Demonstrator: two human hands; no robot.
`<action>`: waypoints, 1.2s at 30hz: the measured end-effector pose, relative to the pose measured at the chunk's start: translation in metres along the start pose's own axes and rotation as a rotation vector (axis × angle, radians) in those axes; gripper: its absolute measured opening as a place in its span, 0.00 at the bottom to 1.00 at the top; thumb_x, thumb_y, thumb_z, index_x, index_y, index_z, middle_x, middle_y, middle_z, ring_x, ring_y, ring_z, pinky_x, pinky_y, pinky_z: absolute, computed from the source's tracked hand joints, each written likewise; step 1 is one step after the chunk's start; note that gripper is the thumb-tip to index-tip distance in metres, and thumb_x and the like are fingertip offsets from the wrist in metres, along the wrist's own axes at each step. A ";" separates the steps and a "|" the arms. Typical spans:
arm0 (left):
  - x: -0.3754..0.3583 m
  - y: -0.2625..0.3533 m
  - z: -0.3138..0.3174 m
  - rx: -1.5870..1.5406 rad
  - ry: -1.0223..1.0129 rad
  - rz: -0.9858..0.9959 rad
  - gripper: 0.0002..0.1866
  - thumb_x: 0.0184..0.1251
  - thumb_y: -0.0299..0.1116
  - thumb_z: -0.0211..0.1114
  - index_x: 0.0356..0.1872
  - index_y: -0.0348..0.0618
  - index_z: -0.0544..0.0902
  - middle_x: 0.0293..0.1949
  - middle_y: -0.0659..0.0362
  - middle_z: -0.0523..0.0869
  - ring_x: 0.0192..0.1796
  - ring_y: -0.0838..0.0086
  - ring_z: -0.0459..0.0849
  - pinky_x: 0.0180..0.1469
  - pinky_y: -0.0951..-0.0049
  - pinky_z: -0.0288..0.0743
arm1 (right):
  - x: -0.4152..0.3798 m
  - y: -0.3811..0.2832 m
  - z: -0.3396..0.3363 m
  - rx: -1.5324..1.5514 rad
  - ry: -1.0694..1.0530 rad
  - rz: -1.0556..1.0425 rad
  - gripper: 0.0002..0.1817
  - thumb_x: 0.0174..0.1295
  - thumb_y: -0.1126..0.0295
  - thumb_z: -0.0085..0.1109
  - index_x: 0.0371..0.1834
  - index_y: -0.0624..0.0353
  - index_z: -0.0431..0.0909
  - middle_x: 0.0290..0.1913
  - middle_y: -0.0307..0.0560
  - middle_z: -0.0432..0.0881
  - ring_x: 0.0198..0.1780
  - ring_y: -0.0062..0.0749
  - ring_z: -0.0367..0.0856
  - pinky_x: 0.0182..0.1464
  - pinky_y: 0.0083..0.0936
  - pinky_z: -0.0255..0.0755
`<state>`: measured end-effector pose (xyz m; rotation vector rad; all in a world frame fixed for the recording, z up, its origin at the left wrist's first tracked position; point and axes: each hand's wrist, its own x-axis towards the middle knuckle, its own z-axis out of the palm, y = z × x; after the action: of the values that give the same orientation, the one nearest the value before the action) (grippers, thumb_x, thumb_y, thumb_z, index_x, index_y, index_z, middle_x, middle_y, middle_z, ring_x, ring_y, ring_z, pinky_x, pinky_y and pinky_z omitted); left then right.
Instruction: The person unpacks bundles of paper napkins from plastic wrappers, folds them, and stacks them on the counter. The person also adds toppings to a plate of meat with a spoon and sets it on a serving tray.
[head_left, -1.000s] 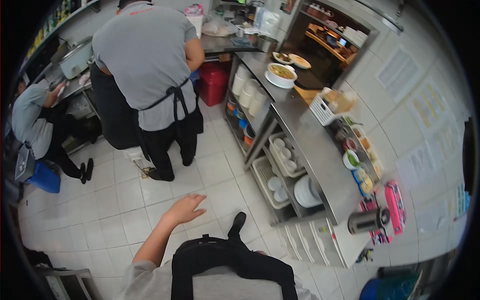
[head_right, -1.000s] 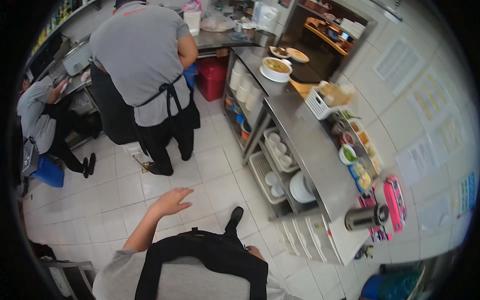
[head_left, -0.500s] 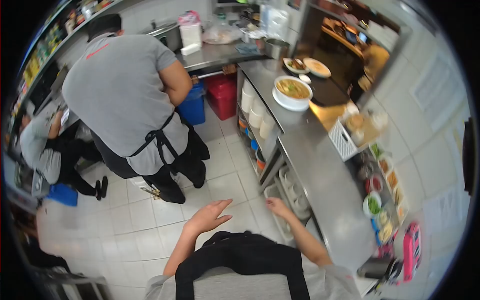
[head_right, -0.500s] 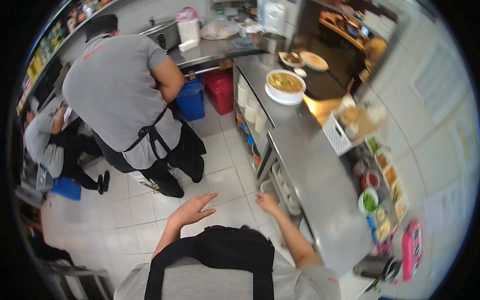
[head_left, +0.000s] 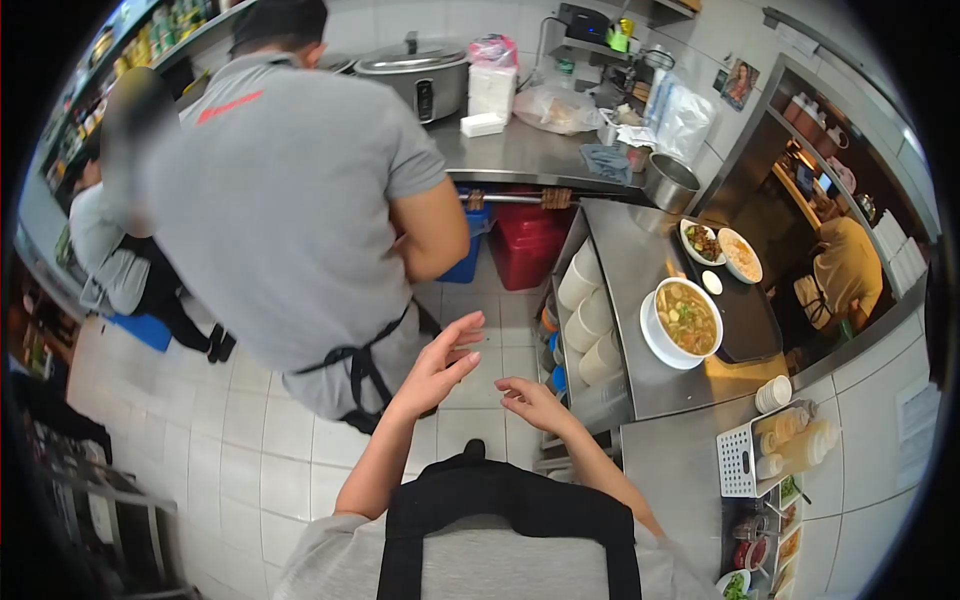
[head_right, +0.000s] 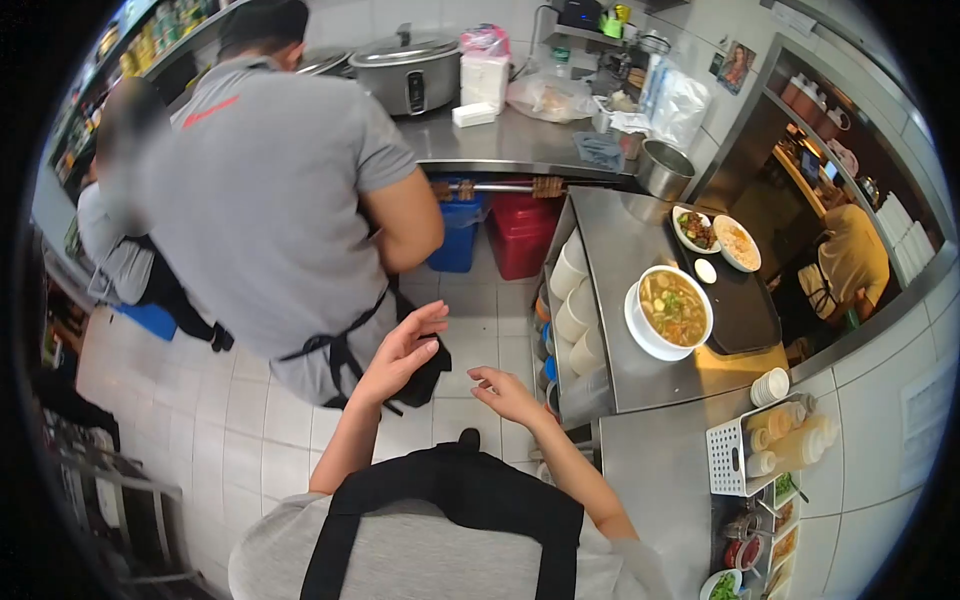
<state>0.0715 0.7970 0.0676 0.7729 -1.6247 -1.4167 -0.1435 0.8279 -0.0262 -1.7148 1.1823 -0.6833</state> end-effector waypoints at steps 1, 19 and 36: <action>0.022 0.005 -0.002 -0.029 -0.013 0.047 0.28 0.63 0.30 0.56 0.64 0.40 0.60 0.62 0.54 0.66 0.62 0.67 0.68 0.59 0.68 0.64 | 0.014 -0.002 -0.013 -0.046 -0.039 -0.023 0.18 0.59 0.69 0.53 0.52 0.64 0.71 0.46 0.52 0.79 0.44 0.34 0.79 0.47 0.27 0.72; 0.157 -0.016 -0.019 -0.058 0.321 0.067 0.40 0.58 0.27 0.57 0.69 0.43 0.45 0.71 0.54 0.45 0.71 0.61 0.49 0.67 0.60 0.48 | 0.237 0.080 -0.146 0.222 0.160 -0.091 0.14 0.57 0.72 0.55 0.45 0.66 0.75 0.41 0.49 0.82 0.38 0.29 0.81 0.41 0.25 0.74; 0.249 -0.062 -0.049 0.369 1.066 0.162 0.39 0.53 0.21 0.58 0.68 0.44 0.51 0.70 0.55 0.44 0.71 0.64 0.49 0.66 0.57 0.51 | 0.464 0.233 -0.184 0.127 -0.020 0.219 0.06 0.54 0.74 0.56 0.34 0.61 0.79 0.28 0.41 0.82 0.23 0.22 0.77 0.24 0.19 0.70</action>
<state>-0.0064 0.5476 0.0550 1.2784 -1.0345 -0.3946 -0.2123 0.3041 -0.1816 -1.4586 1.2637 -0.5925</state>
